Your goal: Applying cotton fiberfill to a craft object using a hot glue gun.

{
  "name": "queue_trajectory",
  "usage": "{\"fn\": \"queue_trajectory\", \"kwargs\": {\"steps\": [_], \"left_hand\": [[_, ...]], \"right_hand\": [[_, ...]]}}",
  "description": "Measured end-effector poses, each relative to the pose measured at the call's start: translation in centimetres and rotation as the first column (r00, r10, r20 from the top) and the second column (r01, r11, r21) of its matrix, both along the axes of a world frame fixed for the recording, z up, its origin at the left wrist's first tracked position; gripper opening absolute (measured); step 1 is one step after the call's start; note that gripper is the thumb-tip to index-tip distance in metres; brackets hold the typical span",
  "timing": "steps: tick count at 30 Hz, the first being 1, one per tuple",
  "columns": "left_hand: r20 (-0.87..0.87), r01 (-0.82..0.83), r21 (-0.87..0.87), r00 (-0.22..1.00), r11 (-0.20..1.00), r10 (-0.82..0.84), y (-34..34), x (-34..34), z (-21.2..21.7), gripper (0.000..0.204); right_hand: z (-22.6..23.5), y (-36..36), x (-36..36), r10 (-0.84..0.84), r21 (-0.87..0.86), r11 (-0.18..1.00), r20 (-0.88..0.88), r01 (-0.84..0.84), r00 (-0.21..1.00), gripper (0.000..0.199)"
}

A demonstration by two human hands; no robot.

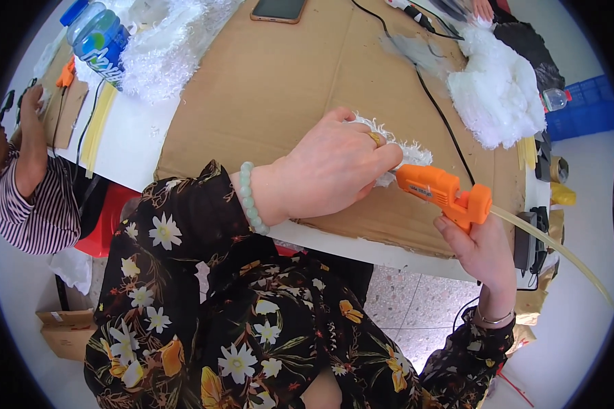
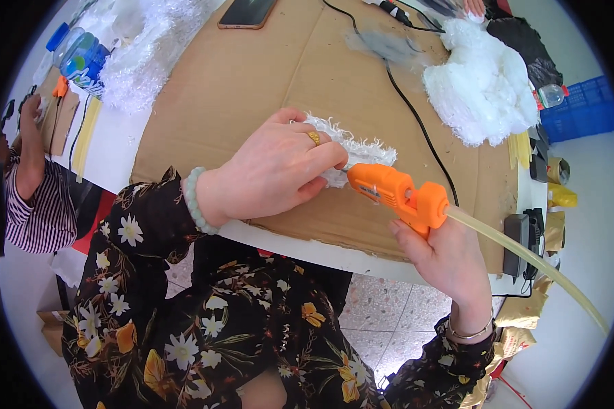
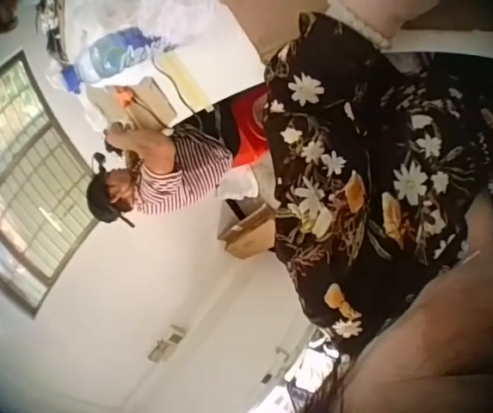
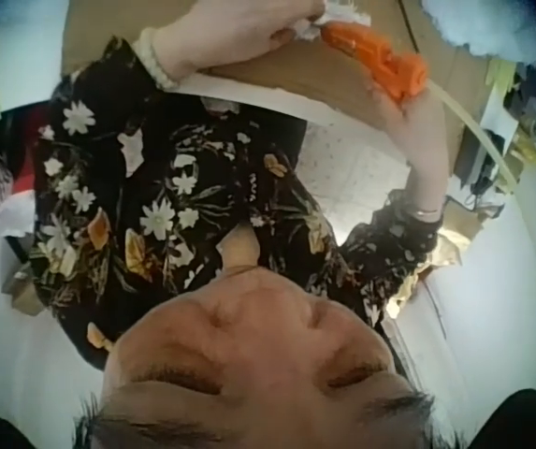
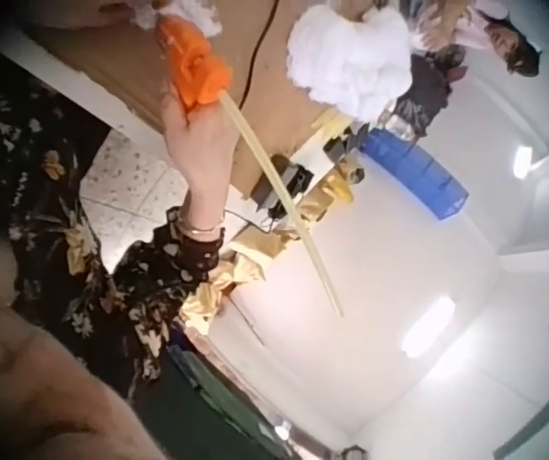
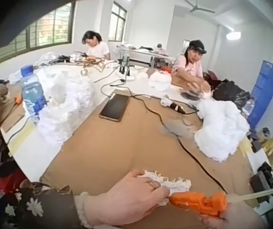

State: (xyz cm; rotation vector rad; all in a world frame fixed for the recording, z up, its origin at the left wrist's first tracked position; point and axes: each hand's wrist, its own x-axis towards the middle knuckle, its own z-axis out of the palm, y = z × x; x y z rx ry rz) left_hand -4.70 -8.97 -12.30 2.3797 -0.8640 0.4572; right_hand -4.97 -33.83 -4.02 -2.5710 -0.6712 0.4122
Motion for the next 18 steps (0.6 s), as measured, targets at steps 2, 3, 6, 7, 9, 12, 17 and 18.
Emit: {"fn": "queue_trajectory", "kwargs": {"steps": [2, 3, 6, 7, 9, 12, 17, 18], "left_hand": [[-0.008, 0.005, 0.009, 1.000, 1.000, -0.005, 0.1, 0.0, -0.3, 0.026], [-0.009, 0.015, -0.001, 1.000, 1.000, -0.015, -0.1, 0.3, -0.6, 0.026], [-0.019, 0.047, -0.003, 0.999, 0.999, -0.048, -0.7, 1.0, -1.4, 0.026], [-0.011, 0.023, 0.011, 1.000, 1.000, -0.023, -0.3, 0.6, -1.0, 0.025], [-0.003, -0.006, 0.023, 1.000, 1.000, 0.006, 0.1, 0.1, -0.5, 0.025], [-0.014, 0.006, 0.020, 1.000, 1.000, -0.005, 0.0, 0.3, -0.7, 0.025], [-0.002, -0.013, 0.050, 1.000, 0.999, 0.013, 0.0, 0.2, -0.5, 0.023], [-0.001, -0.012, 0.048, 1.000, 0.999, 0.012, 0.0, 0.3, -0.6, 0.023]], "right_hand": [[0.1, 0.2, -0.1, 0.022, -0.004, 1.000, 0.019, -0.022, 1.000, 0.021], [-0.1, 0.0, -0.1, -0.014, -0.018, 1.000, 0.006, 0.014, 1.000, 0.021], [-0.4, -0.1, -0.3, -0.091, -0.041, 0.995, -0.002, 0.091, 0.996, 0.021], [-0.1, 0.3, -0.4, -0.091, -0.022, 0.996, 0.007, 0.091, 0.996, 0.021], [0.2, 0.7, -0.5, -0.062, -0.001, 0.998, 0.013, 0.062, 0.998, 0.021], [0.0, 0.5, -0.8, -0.049, 0.000, 0.999, 0.006, 0.049, 0.999, 0.020], [0.1, 0.5, -1.0, -0.073, -0.020, 0.997, -0.013, 0.073, 0.997, 0.020], [0.0, 0.5, -1.0, -0.070, -0.006, 0.998, -0.028, 0.070, 0.997, 0.019]]}}
